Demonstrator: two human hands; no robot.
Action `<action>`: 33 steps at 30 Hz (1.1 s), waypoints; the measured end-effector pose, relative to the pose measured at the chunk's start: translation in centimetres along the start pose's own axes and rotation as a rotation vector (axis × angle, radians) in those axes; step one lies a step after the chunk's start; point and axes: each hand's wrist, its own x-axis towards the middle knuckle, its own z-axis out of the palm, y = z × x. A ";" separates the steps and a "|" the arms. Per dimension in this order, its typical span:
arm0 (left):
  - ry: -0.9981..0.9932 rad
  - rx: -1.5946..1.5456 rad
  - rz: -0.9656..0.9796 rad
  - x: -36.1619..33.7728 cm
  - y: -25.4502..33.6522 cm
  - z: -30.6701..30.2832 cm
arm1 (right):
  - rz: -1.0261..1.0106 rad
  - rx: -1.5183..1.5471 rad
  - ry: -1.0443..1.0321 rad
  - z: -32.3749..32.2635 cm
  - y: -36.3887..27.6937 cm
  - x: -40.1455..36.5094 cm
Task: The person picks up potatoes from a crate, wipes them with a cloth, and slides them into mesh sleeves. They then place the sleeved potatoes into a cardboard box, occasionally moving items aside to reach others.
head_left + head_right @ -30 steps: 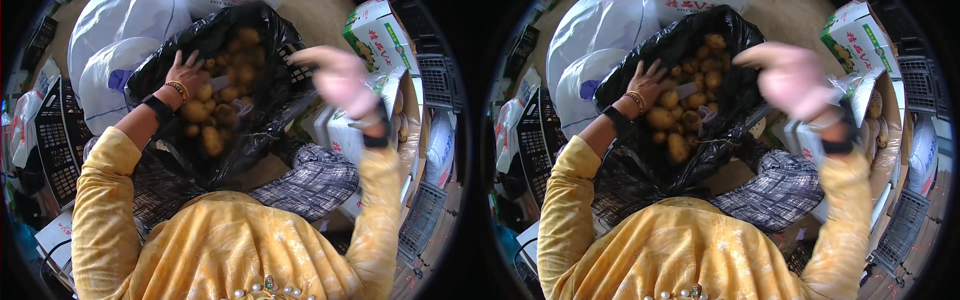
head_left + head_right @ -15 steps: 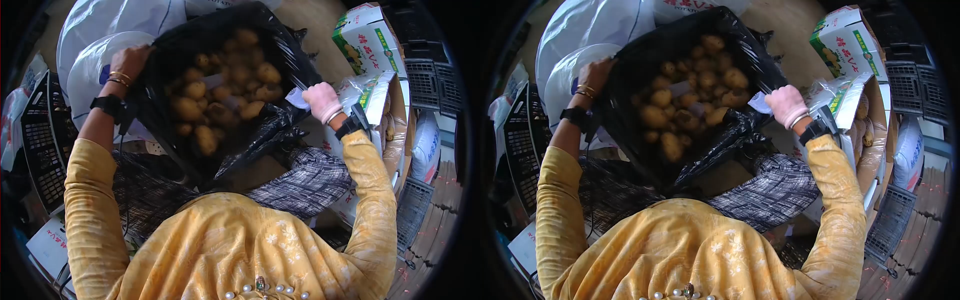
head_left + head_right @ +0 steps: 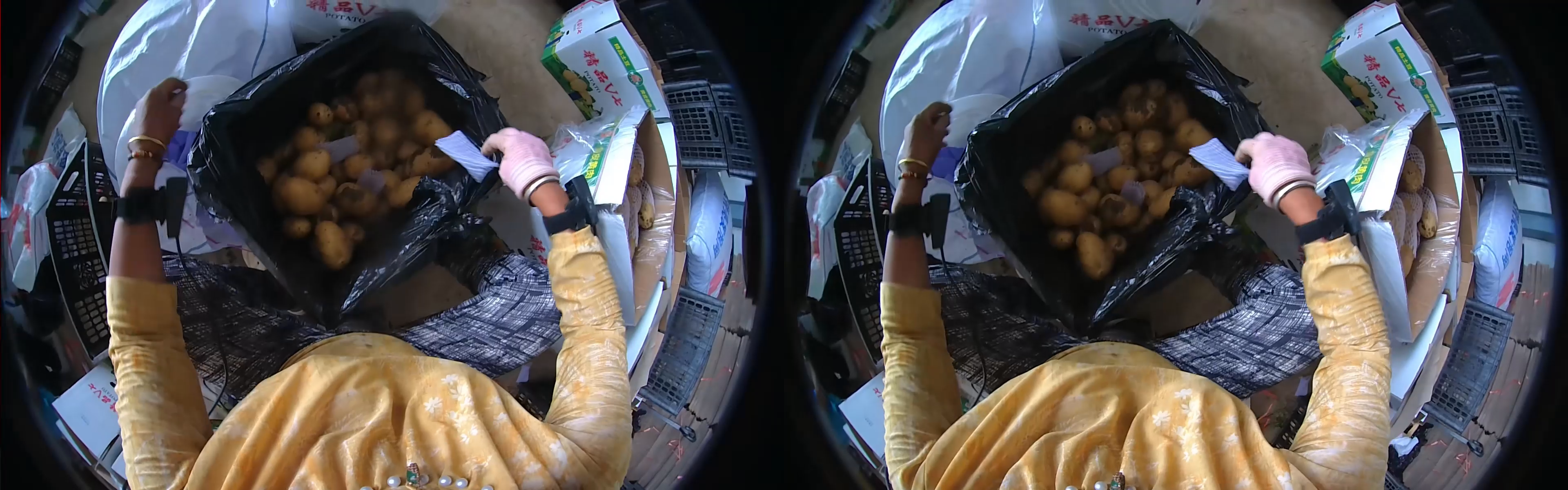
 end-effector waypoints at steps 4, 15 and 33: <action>-0.149 -0.090 0.526 -4.1 10.2 3.4 | -0.213 0.178 0.286 0.2 -4.4 2.9; -1.016 0.199 0.600 -12.8 18.7 17.3 | -0.115 -0.470 -0.482 12.1 -9.7 10.9; -0.570 -0.153 0.527 -12.2 8.3 30.0 | -0.114 1.432 -0.416 7.3 -4.4 8.7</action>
